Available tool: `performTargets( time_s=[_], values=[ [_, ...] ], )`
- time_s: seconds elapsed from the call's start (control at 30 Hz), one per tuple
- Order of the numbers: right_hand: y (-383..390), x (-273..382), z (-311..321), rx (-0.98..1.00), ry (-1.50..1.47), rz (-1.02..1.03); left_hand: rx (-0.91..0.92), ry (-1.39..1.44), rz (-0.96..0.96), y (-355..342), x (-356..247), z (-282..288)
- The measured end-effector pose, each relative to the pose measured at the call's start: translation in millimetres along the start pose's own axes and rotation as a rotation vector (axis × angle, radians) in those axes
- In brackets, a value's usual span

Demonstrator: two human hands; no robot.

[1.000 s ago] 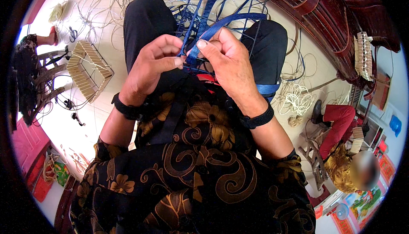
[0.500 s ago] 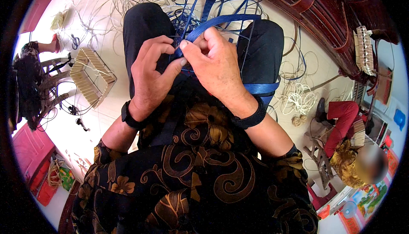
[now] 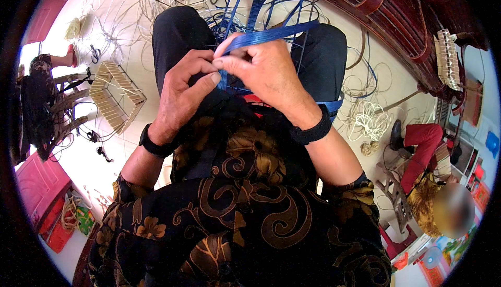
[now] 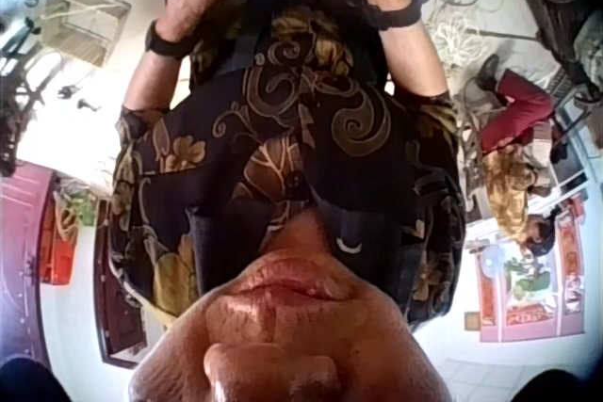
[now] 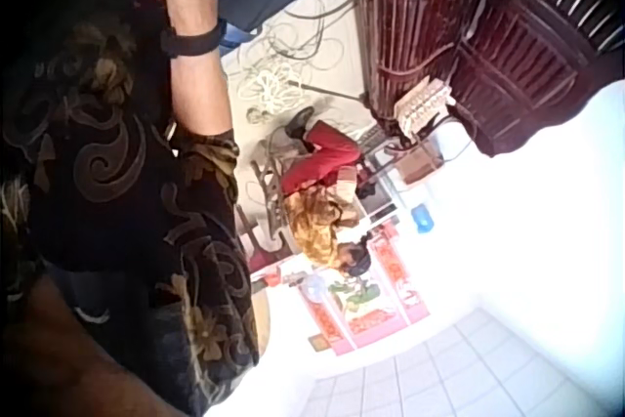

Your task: The person weaves a basket by threading blue plastic strips through a wire frame while sitting on the floor.

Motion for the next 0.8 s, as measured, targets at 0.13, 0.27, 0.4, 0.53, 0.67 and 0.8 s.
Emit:
performTargets(
  time_s=[0.13,0.27,0.4,0.53,0.67,0.8],
  values=[
    [-3.9,-15.7,15.6,-0.097,0.156,-0.075,-0.004,0.332,0.394,8.7,36.0,-0.4],
    [-2.9,-30.0,13.1,-0.142,0.144,-0.056,0.036,0.439,0.431,7.6,47.3,-4.3],
    [-3.9,-30.6,13.8,-0.18,0.169,-0.092,0.125,0.557,0.496,7.4,48.5,-12.1],
    [-5.5,-32.5,4.7,-0.136,0.093,-0.132,0.143,0.604,0.52,7.5,52.2,-20.3],
    [-1.5,-40.8,0.7,-0.037,0.156,-0.265,0.152,0.568,0.496,6.8,51.4,-21.1],
    [1.7,-55.1,-2.7,-0.017,0.071,-0.303,0.159,0.479,0.464,7.1,53.7,-21.5]
  ],
)
Point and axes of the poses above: each hand's wrist, its own y-axis away from the middle knuckle, its own z-axis out of the back of the hand, x = y × z, the point moved 9 cm from there along -y, towards the middle knuckle, and after that the axes turned 6 degrees about z, right-handed, at the moved point
